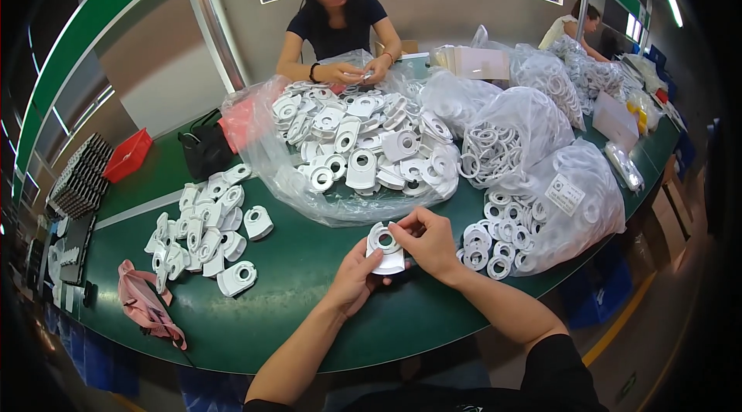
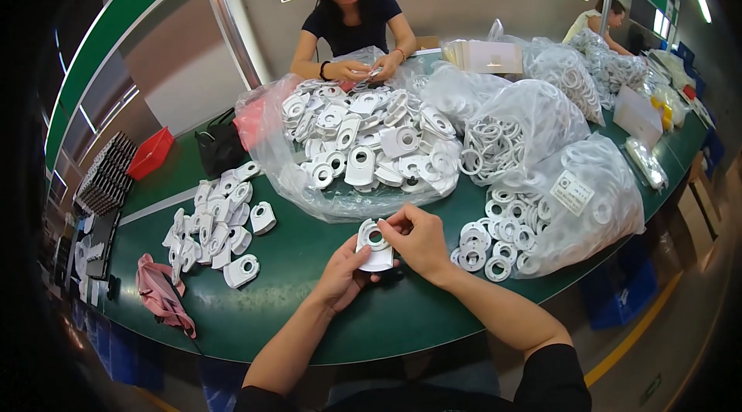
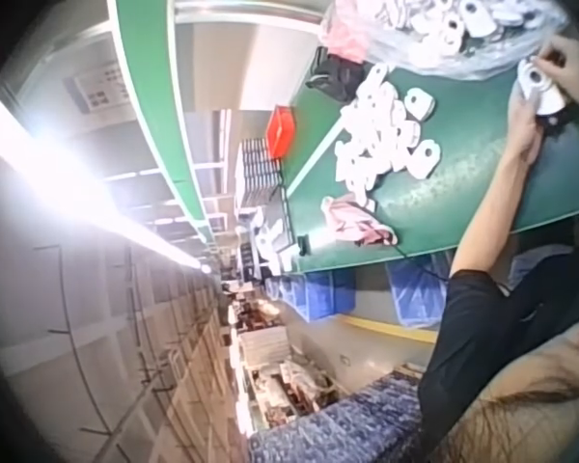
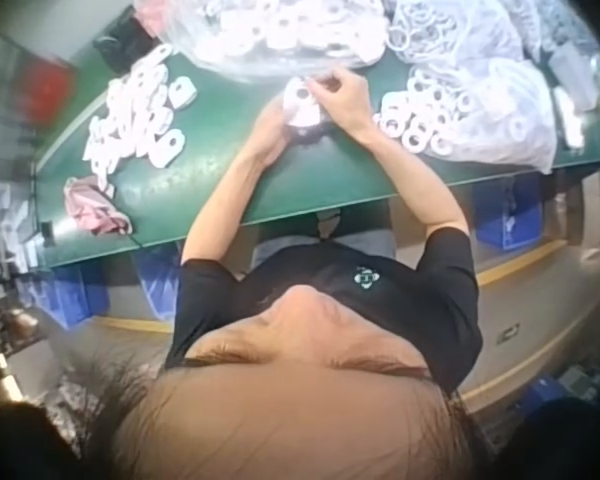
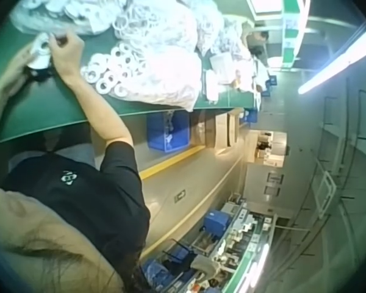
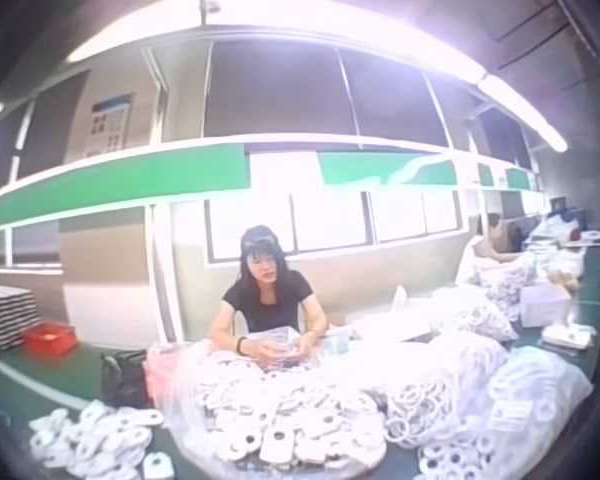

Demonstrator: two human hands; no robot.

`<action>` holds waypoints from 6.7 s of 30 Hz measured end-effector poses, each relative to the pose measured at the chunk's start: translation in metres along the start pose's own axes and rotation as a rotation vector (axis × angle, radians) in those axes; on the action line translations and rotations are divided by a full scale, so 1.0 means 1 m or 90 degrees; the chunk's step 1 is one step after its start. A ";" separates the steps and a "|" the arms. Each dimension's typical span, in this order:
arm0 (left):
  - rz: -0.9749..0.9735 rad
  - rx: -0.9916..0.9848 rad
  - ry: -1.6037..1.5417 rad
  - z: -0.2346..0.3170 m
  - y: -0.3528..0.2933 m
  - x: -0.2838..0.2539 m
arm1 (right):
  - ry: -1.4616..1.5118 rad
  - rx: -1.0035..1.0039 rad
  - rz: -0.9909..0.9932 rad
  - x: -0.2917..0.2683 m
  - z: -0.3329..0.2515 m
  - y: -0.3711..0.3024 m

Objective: Manually snapping white plastic rings into housing components on a factory assembly line.

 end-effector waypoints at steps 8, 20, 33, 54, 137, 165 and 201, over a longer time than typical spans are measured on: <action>-0.003 -0.008 0.043 0.000 -0.001 -0.002 | -0.032 -0.013 0.009 0.001 -0.005 -0.005; -0.006 0.007 0.079 0.000 0.003 -0.005 | 0.021 -0.003 -0.005 0.000 0.004 -0.002; 0.059 0.306 0.607 0.012 -0.005 0.009 | 0.098 0.061 -0.303 -0.006 0.005 0.011; 0.032 0.204 0.180 -0.006 -0.003 0.011 | 0.109 0.040 -0.167 0.005 0.014 0.008; 0.288 0.116 1.293 0.108 0.115 -0.120 | -0.428 0.104 -0.275 -0.127 0.001 0.023; 0.118 0.031 0.053 -0.012 -0.002 -0.005 | -0.137 -0.443 -0.226 -0.028 -0.033 0.009; 0.073 0.056 0.050 -0.006 -0.002 0.005 | -0.254 -0.055 0.282 -0.103 -0.012 0.037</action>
Point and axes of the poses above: each hand's wrist, its own y-axis towards the middle knuckle, its own x-axis out of the palm, z = x × y, the point moved 3 cm from there along y, towards the middle knuckle, and after that the axes turned 6 degrees about x, right-handed, at the moved point
